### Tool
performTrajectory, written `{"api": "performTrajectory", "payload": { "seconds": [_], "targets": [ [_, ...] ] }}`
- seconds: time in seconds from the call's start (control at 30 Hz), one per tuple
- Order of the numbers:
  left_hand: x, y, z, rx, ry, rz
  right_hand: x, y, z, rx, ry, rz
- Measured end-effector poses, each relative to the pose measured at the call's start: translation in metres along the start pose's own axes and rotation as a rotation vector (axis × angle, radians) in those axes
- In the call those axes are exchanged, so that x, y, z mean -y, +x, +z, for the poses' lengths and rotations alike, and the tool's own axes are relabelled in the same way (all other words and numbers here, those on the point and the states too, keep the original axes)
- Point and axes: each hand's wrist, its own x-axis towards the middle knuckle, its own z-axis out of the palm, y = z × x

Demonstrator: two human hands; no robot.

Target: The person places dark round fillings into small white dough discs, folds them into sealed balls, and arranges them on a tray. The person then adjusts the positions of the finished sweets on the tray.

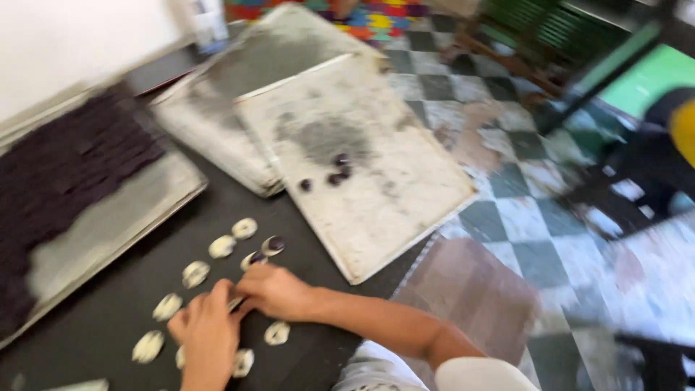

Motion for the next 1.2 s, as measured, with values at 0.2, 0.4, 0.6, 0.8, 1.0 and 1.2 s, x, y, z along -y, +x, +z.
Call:
{"api": "performTrajectory", "payload": {
  "seconds": [0.2,0.4,0.6,0.8,1.0,1.2],
  "targets": [
    [0.009,0.014,-0.018,0.244,-0.474,-0.292,0.038,0.009,-0.05,-0.079,-0.142,-0.252],
    [-0.012,0.026,-0.073,0.409,-1.275,-0.611,0.042,0.028,-0.059,-0.208,-0.137,-0.288],
    [-0.034,0.023,-0.091,0.332,-0.811,-0.554,0.038,0.024,-0.045,-0.156,0.316,0.088],
    [-0.002,0.014,-0.033,0.222,-1.703,-0.624,0.042,0.005,-0.056,-0.1,0.299,0.191],
    [-0.012,0.021,-0.039,0.356,-1.234,-0.516,0.047,0.001,-0.052,-0.137,0.028,-0.145],
    [-0.023,0.014,-0.019,0.31,-0.447,-0.091,0.039,0.008,-0.03,-0.089,-0.433,-0.115]
  ]
}}
